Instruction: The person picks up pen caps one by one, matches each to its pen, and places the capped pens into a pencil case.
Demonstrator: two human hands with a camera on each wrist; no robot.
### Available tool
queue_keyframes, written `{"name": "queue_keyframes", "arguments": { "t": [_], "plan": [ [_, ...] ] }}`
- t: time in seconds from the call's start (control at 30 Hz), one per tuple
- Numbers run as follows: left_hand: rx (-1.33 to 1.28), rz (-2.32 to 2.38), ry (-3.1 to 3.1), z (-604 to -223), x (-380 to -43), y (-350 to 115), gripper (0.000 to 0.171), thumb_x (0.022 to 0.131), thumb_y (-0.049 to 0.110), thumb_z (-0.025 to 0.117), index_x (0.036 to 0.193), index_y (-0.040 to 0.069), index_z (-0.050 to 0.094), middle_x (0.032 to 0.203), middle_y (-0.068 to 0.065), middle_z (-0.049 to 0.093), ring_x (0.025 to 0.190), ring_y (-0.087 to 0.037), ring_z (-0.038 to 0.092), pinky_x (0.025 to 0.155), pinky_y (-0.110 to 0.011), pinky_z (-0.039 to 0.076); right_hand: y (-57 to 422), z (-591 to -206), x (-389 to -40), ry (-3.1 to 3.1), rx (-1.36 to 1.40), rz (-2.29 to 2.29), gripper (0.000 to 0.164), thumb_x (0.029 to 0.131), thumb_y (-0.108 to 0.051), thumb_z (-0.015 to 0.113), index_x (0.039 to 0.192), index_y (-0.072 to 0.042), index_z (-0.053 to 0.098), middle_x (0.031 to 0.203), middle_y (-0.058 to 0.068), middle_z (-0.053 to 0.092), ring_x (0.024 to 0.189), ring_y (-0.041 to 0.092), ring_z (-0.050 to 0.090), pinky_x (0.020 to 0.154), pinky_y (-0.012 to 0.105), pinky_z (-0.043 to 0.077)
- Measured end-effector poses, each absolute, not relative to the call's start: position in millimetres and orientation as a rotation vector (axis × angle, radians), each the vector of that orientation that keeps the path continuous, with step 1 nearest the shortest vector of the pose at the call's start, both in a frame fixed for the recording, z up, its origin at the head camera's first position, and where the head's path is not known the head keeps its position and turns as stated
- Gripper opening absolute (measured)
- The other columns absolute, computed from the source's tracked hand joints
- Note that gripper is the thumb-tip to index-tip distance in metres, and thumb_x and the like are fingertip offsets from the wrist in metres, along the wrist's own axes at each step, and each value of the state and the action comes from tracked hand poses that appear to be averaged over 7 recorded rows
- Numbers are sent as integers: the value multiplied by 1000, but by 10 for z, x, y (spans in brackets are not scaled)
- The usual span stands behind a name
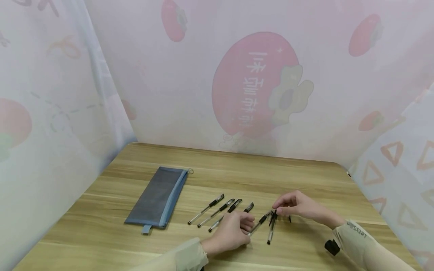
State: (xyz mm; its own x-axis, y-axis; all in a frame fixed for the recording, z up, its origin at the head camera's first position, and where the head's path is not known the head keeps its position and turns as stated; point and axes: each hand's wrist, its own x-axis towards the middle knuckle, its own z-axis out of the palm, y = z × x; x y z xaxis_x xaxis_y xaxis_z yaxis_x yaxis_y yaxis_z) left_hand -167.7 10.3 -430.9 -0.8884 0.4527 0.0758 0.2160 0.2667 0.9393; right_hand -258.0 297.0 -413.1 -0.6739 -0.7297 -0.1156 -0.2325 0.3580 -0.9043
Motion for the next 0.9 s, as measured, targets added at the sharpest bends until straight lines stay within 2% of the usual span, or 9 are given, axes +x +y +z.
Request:
{"name": "queue_keyframes", "arguments": {
  "t": [0.23, 0.5, 0.9],
  "plan": [
    [677, 1560, 2475, -4289, -1668, 92, 38, 67, -14, 80, 103, -8, 68, 87, -4, 68, 77, -10, 65, 68, -18, 52, 2983, -4148, -2591, 2118, -819, -1296, 27, 99, -15, 62, 119, 2, 66, 112, 20, 66, 91, 39, 64, 77, 43, 56],
    [609, 1565, 2419, -4259, -1691, 56, 28, 69, -17, 72, 94, -4, 70, 80, 0, 68, 70, -6, 63, 64, -18, 53, 2984, -4147, -2589, 2101, -863, -1300, 27, 100, -13, 60, 119, 6, 64, 108, 23, 66, 90, 38, 64, 76, 43, 56],
    [595, 1646, 2343, -4254, -1721, -20, 21, 77, -11, 70, 97, -2, 73, 83, -1, 72, 75, -5, 66, 70, -21, 53, 3010, -4170, -2610, 2085, -859, -1330, 28, 100, -12, 59, 119, 8, 63, 108, 25, 67, 96, 41, 64, 79, 43, 55]
  ]
}}
